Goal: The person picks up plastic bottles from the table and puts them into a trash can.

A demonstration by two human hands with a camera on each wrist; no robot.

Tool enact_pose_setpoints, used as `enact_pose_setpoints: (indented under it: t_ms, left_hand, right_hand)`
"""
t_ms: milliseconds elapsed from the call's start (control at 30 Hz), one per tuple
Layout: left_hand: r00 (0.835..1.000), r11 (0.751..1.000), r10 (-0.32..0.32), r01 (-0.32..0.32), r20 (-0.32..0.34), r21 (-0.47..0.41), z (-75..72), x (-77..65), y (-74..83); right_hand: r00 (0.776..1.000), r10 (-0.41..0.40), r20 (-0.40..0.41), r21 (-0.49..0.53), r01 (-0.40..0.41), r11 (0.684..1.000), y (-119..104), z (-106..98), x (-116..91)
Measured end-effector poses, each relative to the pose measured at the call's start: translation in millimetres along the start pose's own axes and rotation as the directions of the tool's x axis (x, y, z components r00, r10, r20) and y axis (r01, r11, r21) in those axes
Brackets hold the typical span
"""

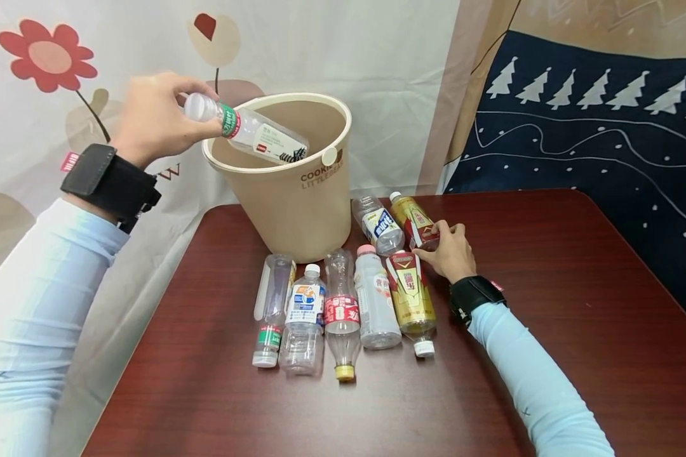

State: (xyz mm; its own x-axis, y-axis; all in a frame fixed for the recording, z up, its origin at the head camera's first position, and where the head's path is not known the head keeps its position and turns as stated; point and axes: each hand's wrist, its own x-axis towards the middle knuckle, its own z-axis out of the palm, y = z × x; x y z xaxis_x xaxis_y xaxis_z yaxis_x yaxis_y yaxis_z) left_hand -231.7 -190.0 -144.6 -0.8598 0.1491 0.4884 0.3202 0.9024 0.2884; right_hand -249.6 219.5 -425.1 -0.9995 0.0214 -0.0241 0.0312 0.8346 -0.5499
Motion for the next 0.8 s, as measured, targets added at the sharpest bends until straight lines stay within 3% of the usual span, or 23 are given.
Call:
enact_pose_setpoints:
  t_ms: [200,400,800]
  left_hand:
    - [0.993,1.0,0.008,-0.011,0.114,0.029,8.3,6.8,2.9]
    - [0.971,0.996,0.055,-0.069,0.235,0.054,10.7,10.0,6.2]
    - [0.93,0.992,0.019,-0.064,0.368,0.11,21.7,9.4,8.2]
  right_hand:
    - [1.0,0.016,0.009,0.013,-0.016,1.0,-1,0,-1]
    - [1.0,0.01,0.02,0.026,-0.01,1.0,-1,1,1]
    - [1.0,0.008,0.014,0.037,-0.009,0.999,0,1,0]
